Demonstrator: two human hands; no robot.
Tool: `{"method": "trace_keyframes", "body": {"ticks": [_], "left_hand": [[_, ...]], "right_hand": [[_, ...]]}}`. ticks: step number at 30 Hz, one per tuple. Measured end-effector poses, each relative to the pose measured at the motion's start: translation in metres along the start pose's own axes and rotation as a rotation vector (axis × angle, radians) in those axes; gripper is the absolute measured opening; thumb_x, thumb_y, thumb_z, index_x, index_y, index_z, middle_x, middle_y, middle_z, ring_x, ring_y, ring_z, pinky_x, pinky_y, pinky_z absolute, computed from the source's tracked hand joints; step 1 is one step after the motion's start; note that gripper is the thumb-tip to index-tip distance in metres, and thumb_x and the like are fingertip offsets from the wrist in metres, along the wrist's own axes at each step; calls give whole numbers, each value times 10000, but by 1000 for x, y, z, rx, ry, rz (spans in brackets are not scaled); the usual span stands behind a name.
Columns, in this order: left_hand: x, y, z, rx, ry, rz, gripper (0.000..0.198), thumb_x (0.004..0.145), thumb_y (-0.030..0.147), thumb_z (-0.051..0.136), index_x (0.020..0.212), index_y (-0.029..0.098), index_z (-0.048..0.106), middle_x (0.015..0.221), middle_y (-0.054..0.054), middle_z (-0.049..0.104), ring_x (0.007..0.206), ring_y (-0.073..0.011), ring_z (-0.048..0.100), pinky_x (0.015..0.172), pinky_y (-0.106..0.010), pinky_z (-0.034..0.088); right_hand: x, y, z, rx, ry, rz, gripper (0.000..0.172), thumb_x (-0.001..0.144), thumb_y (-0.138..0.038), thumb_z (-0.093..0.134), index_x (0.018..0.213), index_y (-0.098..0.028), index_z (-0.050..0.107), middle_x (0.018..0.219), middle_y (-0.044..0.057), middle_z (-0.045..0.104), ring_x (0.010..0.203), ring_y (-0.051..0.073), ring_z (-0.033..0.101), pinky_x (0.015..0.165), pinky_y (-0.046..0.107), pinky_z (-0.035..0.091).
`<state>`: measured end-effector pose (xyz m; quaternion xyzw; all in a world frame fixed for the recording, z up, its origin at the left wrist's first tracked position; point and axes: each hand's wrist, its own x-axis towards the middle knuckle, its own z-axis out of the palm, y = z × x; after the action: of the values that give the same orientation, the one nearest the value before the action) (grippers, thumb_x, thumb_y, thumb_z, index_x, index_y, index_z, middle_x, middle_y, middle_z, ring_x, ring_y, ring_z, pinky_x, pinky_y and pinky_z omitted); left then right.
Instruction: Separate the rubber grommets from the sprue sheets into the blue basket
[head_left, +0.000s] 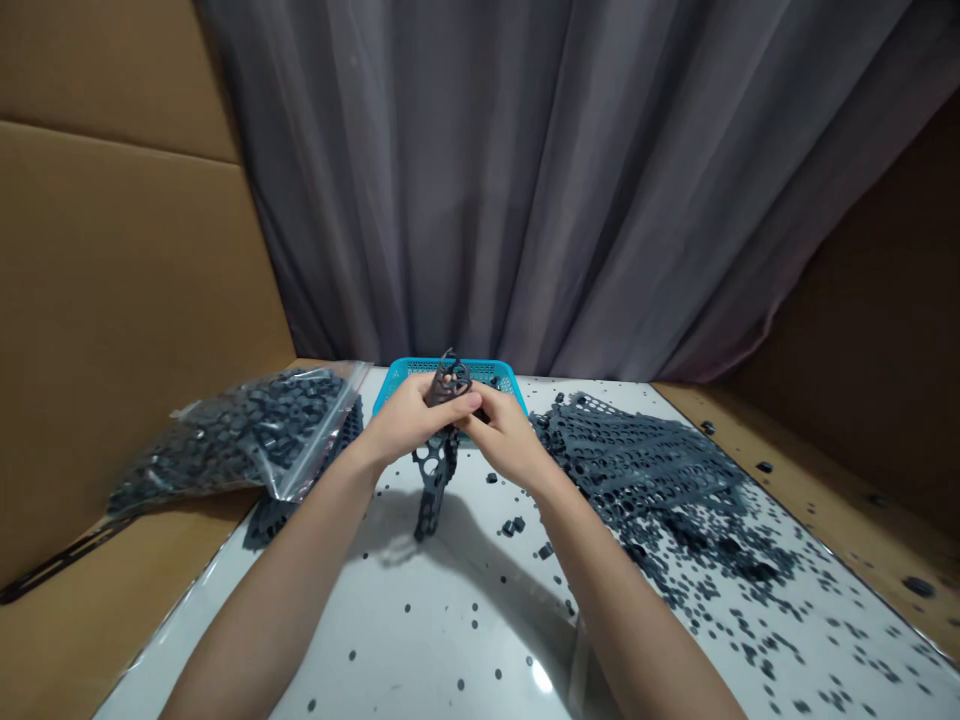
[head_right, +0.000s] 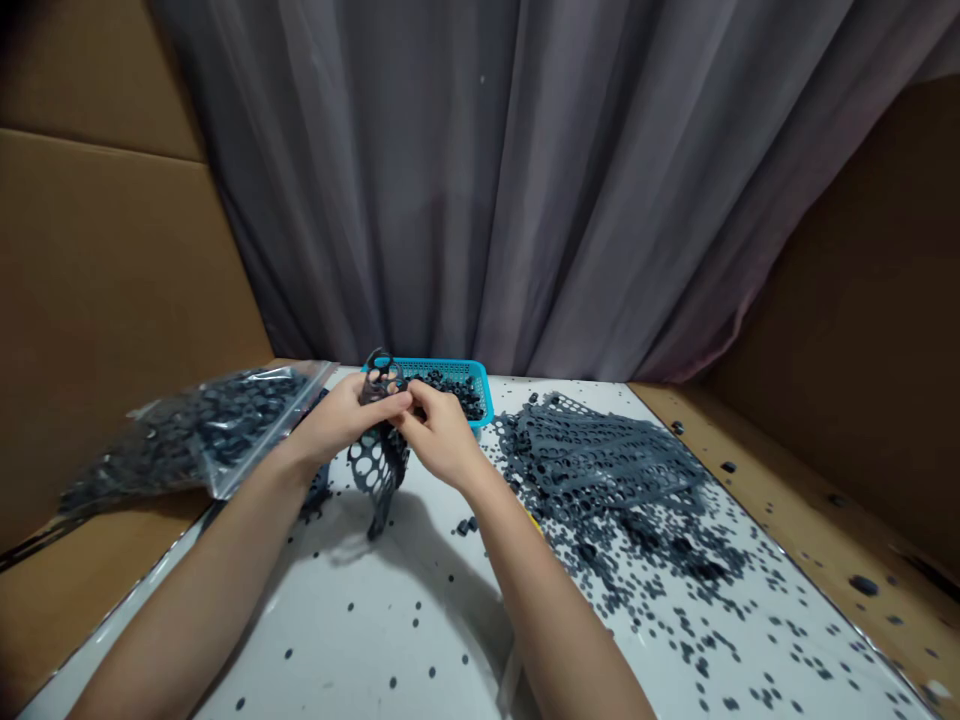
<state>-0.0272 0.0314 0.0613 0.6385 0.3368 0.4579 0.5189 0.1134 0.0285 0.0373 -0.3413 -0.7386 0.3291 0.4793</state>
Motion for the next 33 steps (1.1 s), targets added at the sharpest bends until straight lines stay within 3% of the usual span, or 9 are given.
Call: {"method": "trace_keyframes", "body": {"ticks": [2,8,11,15,19,25,29,33], "left_hand": [[1,-2,4,-40,72,0,194,650,299,705,625,132,610,620,9,588,602,-106,531,585,-203,411],[6,-9,26,-619,384,34,258,562,178,679,521,165,425,464,93,446,427,-41,438,446,-147,372],[3,-5,28,-757,419,-54,228,591,157,618,528,173,399,457,85,474,387,-47,454,410,-152,378],[0,7,15,-811,372,-158,223,645,211,585,550,186,385,439,68,481,327,-60,435,330,-166,319],[1,11,8,-700,391,39,252,630,161,580,571,197,338,423,91,438,330,-49,405,350,-147,308],[0,1,15,-158,544,313,226,670,216,639,587,184,432,491,72,471,463,-66,446,477,-169,373],[-4,2,14,194,430,405,270,736,269,613,554,172,438,527,61,423,497,-67,386,491,-182,343],[-6,5,3,495,278,359,171,765,218,556,609,162,514,567,48,462,548,-89,404,512,-199,330]], "right_hand": [[1,1,4,188,21,18,244,791,-343,553,645,-176,451,603,-39,395,568,94,350,518,215,278],[2,-2,11,846,116,166,287,707,-362,667,653,-191,443,495,-100,182,431,52,114,402,175,133],[1,-4,12,1060,212,204,281,736,-323,646,657,-202,406,499,-101,134,428,64,60,368,172,111],[5,-7,4,1179,263,76,336,844,-309,512,613,-201,294,550,-72,166,454,83,133,405,171,222],[6,-5,-11,858,241,-29,253,852,-341,494,667,-208,385,549,-72,203,464,85,192,447,199,240],[-5,-16,-11,-99,74,-228,149,862,-320,500,793,-189,482,656,-33,429,579,97,381,563,229,313],[-6,-21,-6,-343,-56,-310,122,887,-299,456,871,-180,479,741,13,528,637,130,459,606,246,360],[-5,-16,-9,-464,-133,-296,111,900,-239,397,908,-164,478,843,74,573,732,173,499,650,279,372]]}}
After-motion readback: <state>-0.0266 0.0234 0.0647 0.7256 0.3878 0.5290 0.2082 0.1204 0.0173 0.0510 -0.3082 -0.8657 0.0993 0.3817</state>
